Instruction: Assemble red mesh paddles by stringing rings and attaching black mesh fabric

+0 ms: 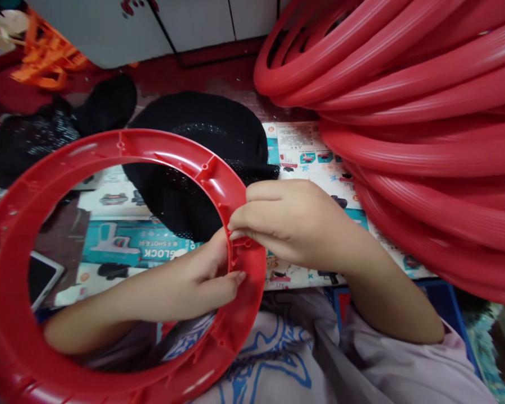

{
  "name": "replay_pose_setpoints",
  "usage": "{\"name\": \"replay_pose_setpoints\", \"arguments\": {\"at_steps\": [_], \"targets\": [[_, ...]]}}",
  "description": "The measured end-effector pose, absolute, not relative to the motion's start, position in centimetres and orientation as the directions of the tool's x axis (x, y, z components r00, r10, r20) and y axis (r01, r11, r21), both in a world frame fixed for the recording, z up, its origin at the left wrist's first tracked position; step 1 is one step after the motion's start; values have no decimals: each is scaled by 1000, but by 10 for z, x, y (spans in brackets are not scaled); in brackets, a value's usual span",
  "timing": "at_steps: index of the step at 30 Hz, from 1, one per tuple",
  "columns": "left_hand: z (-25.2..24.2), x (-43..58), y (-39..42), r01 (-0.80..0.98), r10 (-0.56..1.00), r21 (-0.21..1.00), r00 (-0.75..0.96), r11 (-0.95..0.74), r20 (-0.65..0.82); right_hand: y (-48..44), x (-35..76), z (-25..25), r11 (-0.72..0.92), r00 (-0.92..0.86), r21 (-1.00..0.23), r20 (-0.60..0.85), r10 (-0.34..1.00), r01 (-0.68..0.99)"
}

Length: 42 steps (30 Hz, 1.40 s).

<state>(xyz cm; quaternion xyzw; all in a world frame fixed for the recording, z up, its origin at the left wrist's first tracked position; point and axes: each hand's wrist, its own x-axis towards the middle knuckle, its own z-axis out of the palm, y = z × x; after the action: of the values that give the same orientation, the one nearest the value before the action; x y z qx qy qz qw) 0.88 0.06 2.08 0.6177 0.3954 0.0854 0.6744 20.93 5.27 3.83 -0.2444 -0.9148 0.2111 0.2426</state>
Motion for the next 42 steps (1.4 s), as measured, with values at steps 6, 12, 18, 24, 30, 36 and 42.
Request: {"name": "replay_pose_setpoints", "arguments": {"at_steps": [6, 12, 18, 24, 30, 36, 42], "targets": [[18, 14, 0, 356, 613, 915, 685, 190, -394, 58, 207, 40, 734, -784, -597, 265, 561, 324], [19, 15, 0, 354, 612, 908, 674, 223, -413, 65, 206, 39, 686, -794, -654, 210, 570, 319], [18, 12, -3, 373, 583, 888, 671, 270, -459, 64, 205, 42, 635, -770, -673, 151, 620, 379], [22, 18, -3, 74, 512, 799, 732, 597, -450, 66, 208, 40, 529, -744, -754, 82, 663, 389], [17, 28, -6, -196, 583, 635, 652, 747, -485, 66, 207, 37, 409, -706, -793, -37, 707, 451], [6, 33, -8, -142, 867, 881, 302, 451, -395, 62, 201, 33, 466, -667, -765, 64, 742, 445], [3, 19, -6, 113, 849, 941, 408, 318, -336, 63, 210, 39, 600, -699, -692, 193, 689, 401]]}}
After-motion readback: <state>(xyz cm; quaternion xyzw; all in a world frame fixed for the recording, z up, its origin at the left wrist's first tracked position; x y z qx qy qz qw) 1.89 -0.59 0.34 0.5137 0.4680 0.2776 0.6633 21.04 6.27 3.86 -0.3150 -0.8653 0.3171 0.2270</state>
